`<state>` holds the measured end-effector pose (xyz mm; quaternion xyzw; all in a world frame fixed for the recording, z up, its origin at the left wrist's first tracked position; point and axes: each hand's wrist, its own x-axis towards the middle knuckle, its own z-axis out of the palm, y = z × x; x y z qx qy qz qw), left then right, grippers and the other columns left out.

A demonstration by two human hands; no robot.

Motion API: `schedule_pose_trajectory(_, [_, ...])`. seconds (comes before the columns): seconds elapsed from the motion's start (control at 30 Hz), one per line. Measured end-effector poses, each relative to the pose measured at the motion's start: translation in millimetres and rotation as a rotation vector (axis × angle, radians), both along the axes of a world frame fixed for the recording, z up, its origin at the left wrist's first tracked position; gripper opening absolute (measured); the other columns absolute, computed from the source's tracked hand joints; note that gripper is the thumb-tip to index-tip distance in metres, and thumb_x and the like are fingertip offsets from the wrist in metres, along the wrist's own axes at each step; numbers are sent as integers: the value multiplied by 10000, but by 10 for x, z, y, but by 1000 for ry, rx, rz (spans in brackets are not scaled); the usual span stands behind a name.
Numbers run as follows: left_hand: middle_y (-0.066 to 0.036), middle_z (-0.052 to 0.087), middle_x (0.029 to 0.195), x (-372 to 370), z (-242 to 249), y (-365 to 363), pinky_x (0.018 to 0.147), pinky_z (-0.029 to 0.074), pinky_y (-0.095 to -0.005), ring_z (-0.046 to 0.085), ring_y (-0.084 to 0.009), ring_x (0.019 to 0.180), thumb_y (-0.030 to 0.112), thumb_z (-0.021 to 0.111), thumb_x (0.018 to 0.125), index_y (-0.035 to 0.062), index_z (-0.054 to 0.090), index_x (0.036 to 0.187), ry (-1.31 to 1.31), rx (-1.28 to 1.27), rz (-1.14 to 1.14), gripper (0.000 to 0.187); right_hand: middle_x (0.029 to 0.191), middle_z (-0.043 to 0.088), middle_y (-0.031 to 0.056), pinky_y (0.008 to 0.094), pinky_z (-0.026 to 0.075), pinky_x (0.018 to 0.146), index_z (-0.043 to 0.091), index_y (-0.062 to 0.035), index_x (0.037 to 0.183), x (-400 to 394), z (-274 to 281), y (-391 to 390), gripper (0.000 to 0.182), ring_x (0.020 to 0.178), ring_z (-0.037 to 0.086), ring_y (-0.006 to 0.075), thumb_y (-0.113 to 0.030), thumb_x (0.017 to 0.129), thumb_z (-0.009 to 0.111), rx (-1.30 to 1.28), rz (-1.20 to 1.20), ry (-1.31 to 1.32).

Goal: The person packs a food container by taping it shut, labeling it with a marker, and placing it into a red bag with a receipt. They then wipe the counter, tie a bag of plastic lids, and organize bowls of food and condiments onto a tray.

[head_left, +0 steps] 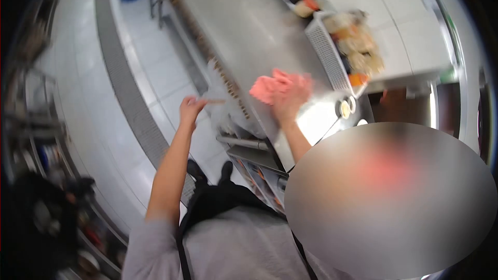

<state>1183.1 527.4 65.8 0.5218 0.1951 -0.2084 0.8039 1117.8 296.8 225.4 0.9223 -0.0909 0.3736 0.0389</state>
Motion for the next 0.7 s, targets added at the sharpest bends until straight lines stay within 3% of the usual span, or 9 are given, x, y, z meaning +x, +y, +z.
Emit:
schedule_pose_trajectory(0.03, [-45,533,769,-98,28,111,679,480,-246,564,-150,752,10,685,670,20,474,901,-148,69,-86,313,1080,518,140,449,355,877,468,-45,1127,-32,223,160,452,1037,467,361,-286,757,566,211,333,28])
schedule_pose_trajectory(0.13, [-31,542,775,-492,809,215,698,484,-244,570,-130,770,-92,620,690,37,451,842,-300,18,-448,262,1078,535,103,376,432,815,506,-128,1134,-597,281,730,410,972,518,288,-196,738,588,668,529,705])
schedule_pose_trajectory(0.2, [-55,574,842,-725,1203,89,709,483,-240,575,-126,790,-101,616,693,34,442,909,-345,-48,-656,308,1010,556,107,383,454,742,528,-150,1126,-872,214,771,396,889,550,284,-196,742,610,599,633,789])
schedule_pose_trajectory(0.4, [-62,571,877,-1085,1916,-888,737,471,-261,566,-143,818,-70,635,691,28,433,1014,-417,-199,-793,394,857,617,98,340,480,661,579,-137,1065,-1517,715,9,341,752,589,258,-150,727,625,923,450,459])
schedule_pose_trajectory(0.43, [-71,568,885,-1055,1935,-1082,764,457,-281,553,-154,851,-22,656,689,19,433,1033,-667,-113,-764,411,837,624,91,312,479,627,608,-147,1030,-1670,799,-182,305,701,599,220,-153,727,635,887,377,413])
schedule_pose_trajectory(0.5, [-100,548,969,-866,1973,-1431,843,401,-330,508,-208,949,105,692,680,18,458,1054,-1206,275,-709,450,863,633,59,291,474,614,631,-131,974,-1965,1071,-606,247,697,602,163,-161,729,651,1309,159,426])
schedule_pose_trajectory(0.6, [-132,508,1093,-551,2281,-1864,874,379,-351,485,-264,1017,196,663,712,41,487,1066,-1367,417,-802,425,916,630,15,235,452,605,631,-61,879,-2396,1220,-1655,158,661,590,112,-127,737,651,987,-62,22])
schedule_pose_trajectory(0.67, [-143,461,1186,-196,1850,-2151,891,362,-384,445,-311,1078,283,627,736,80,492,1119,-1864,1099,-645,454,808,645,27,231,448,607,628,-28,837,-2695,1271,-2678,129,685,591,91,-90,726,650,944,-44,-186])
schedule_pose_trajectory(0.7, [-143,461,1186,-125,1741,-2239,891,362,-384,445,-311,1078,283,627,736,80,492,1119,-1874,1096,-642,454,764,648,26,225,452,613,635,-15,844,-2832,1447,-3024,145,699,591,79,-85,718,657,939,-75,-275])
